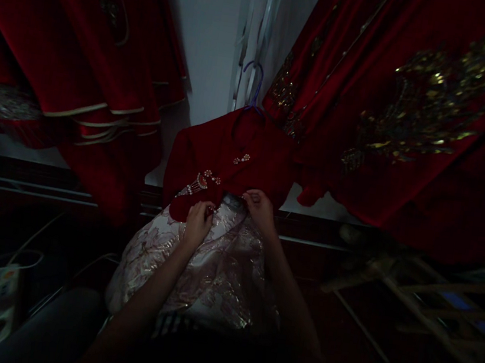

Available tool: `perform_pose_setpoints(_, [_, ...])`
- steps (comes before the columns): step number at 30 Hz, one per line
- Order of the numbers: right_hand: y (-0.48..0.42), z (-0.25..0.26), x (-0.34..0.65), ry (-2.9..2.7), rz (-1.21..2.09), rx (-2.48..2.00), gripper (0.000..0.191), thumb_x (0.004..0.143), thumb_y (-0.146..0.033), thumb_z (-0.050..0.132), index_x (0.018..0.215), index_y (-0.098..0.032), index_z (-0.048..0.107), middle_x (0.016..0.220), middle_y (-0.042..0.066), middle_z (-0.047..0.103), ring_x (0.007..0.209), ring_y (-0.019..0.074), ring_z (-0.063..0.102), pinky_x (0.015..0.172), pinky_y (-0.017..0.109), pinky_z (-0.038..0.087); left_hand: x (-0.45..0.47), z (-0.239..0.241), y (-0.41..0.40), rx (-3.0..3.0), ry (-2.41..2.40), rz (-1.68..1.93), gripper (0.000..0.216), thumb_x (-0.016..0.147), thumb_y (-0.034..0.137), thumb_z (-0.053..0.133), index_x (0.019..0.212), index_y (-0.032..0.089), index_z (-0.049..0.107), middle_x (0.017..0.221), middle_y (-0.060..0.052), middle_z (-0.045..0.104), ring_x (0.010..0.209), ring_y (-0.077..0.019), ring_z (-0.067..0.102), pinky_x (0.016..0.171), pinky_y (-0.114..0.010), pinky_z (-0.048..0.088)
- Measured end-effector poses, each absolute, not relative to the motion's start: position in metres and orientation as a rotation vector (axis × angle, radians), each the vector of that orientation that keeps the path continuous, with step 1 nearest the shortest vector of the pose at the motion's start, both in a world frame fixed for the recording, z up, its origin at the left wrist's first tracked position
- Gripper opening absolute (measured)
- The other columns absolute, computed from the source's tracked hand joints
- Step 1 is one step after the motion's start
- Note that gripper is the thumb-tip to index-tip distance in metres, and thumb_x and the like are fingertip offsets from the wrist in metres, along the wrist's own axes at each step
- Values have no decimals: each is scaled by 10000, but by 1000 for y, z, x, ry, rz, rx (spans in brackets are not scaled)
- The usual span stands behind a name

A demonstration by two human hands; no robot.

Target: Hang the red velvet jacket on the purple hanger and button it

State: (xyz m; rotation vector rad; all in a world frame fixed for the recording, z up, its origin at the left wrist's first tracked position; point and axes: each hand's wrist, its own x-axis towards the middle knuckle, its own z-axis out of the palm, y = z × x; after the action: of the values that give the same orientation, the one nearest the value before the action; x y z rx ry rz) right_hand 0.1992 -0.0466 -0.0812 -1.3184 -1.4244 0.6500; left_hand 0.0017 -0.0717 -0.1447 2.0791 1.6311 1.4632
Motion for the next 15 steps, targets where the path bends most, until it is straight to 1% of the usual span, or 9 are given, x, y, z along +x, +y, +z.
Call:
perform_pose_setpoints(3, [-54,-68,203,-1404,840,-1266,283,755,-427,647,876,-172,632,792,54,710,634,139,638,556,247,517,2,-152,-70,2037,1591,1485,231,771,175,547,994,218,591,785,-26,555,779,-200,539,777,-337,420])
perform_pose_setpoints(6, [-65,-60,193,-1466,1102,-1185,280,707,-410,693,839,-166,648,752,39,710,543,108,606,508,225,501,1,-151,-72,2005,1520,1581,191,835,245,533,1010,216,605,806,-32,557,792,-183,540,776,-316,437])
perform_pose_setpoints(8, [-71,-60,179,-1487,1269,-1124,282,680,-399,715,830,-167,653,726,23,705,532,104,611,521,226,514,1,-151,-73,1974,1514,1648,200,857,266,523,1028,209,610,870,-52,569,842,-183,549,796,-313,449])
perform_pose_setpoints(10, [-74,-66,162,-1439,1345,-1086,288,662,-394,728,828,-172,649,724,14,701,558,115,637,555,242,541,0,-152,-74,1935,1534,1715,212,859,272,530,1042,199,609,939,-75,574,901,-190,558,823,-321,459])
perform_pose_setpoints(13, [-71,-84,139,-1297,1320,-1081,278,675,-388,717,842,-181,635,769,19,707,638,132,677,653,277,579,-2,-154,-74,1893,1538,1754,212,857,274,538,1042,194,605,979,-88,581,943,-194,572,847,-332,471])
perform_pose_setpoints(15, [-68,-97,129,-1246,1243,-1079,259,702,-370,696,869,-185,625,818,30,710,722,141,693,721,292,584,-2,-154,-74,1880,1519,1749,201,859,276,536,1029,198,609,983,-87,594,952,-190,583,859,-334,477])
